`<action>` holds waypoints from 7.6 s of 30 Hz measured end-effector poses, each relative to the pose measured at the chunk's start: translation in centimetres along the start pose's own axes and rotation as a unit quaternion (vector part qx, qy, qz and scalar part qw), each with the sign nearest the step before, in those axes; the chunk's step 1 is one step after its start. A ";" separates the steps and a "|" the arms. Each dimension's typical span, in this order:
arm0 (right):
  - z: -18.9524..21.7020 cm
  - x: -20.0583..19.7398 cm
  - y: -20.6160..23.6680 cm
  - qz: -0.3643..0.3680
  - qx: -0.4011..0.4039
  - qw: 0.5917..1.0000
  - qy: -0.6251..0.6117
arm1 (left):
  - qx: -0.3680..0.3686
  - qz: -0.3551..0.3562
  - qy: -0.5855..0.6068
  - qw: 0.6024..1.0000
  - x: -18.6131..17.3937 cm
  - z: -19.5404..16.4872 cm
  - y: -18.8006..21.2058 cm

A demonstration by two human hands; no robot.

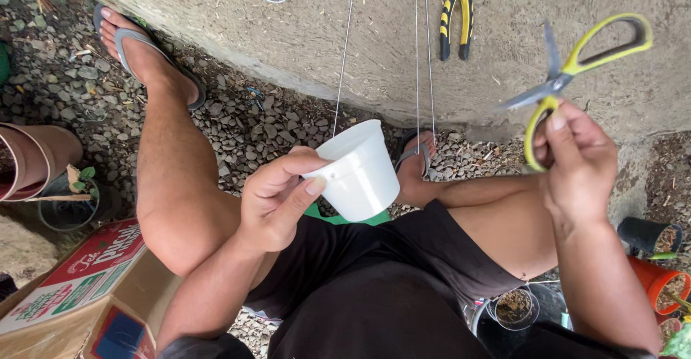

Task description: The person bends metal wires with pliers and threads them through holes in a white plastic pot. They then use scissors to trim the wire ends and secure the pot to the wire hanger.

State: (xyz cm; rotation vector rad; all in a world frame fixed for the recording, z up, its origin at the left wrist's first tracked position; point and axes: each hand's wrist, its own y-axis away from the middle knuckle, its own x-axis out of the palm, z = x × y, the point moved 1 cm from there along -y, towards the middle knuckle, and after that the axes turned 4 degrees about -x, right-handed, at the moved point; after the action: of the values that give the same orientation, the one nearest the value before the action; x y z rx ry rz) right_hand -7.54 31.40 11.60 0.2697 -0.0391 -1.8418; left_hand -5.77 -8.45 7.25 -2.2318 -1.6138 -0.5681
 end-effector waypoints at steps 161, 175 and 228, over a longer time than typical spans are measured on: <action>-4.6 0.6 7.5 0.220 0.158 0.926 -0.262 | -0.118 -0.023 0.124 0.985 8.5 9.2 3.3; -4.6 5.4 9.8 0.292 0.107 0.913 -0.265 | -0.042 -0.169 0.249 0.953 10.2 12.9 4.9; -6.4 0.8 9.0 0.306 0.029 0.942 -0.134 | -0.018 -0.199 0.275 0.940 14.9 15.6 2.8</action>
State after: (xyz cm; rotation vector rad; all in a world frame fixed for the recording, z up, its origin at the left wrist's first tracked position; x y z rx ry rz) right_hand 2.04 28.78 6.73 0.0338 -0.3310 -1.2452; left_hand 3.02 10.51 1.03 -1.5516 -1.7351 -1.2103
